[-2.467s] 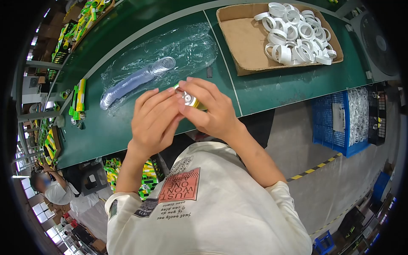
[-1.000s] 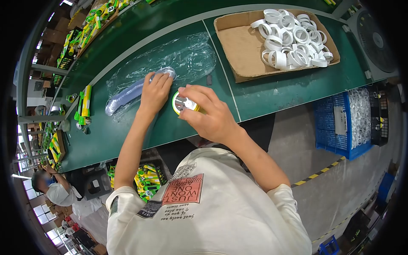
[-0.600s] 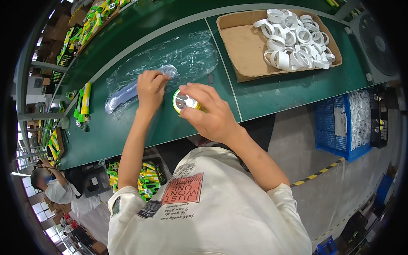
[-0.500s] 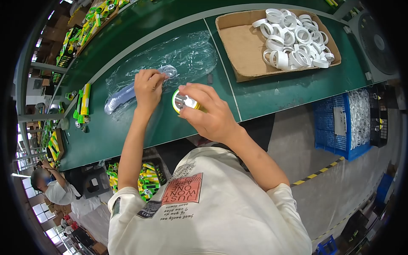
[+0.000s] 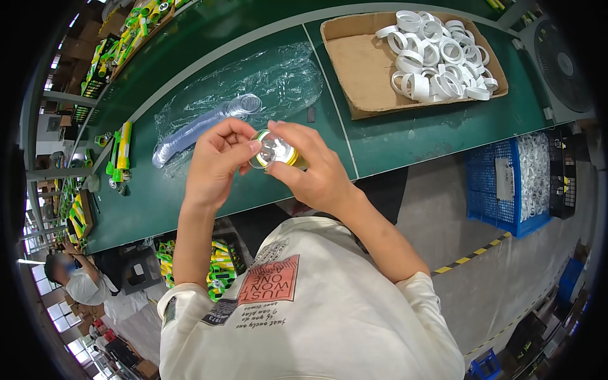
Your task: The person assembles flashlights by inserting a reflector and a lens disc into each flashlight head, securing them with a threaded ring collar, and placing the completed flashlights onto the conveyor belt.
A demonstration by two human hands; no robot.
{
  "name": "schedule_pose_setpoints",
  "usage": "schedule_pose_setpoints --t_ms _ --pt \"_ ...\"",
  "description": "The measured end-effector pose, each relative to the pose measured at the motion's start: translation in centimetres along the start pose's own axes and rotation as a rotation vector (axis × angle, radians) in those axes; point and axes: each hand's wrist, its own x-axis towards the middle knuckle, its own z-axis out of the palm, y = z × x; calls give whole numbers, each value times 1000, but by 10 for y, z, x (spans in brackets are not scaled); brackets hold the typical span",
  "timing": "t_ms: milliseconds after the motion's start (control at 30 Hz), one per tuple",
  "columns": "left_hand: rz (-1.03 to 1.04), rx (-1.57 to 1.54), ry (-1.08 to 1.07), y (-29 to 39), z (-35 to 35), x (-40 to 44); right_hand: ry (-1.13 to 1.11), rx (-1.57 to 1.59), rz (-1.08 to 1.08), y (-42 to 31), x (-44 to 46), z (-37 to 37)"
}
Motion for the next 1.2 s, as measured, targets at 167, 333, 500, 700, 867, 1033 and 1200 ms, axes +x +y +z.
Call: schedule_pose_setpoints --t_ms 167,333,500,700,867,1033,1200 --pt "66 56 24 1 12 -4 2 141 91 1 -10 4" --pt "162 180 71 -4 16 -8 -28 146 110 0 -11 -1" --pt "242 200 68 -8 17 -9 -35 136 103 2 -9 -3" --pt "337 271 70 -12 15 -8 -51 144 106 4 -10 -2" --pt "364 351 64 -12 14 -9 10 38 24 0 -4 -4" --pt "339 431 -100 6 8 7 4 -126 -90 4 -7 -8" --pt "149 647 -295 40 15 24 44 -88 -96 6 -16 -5"
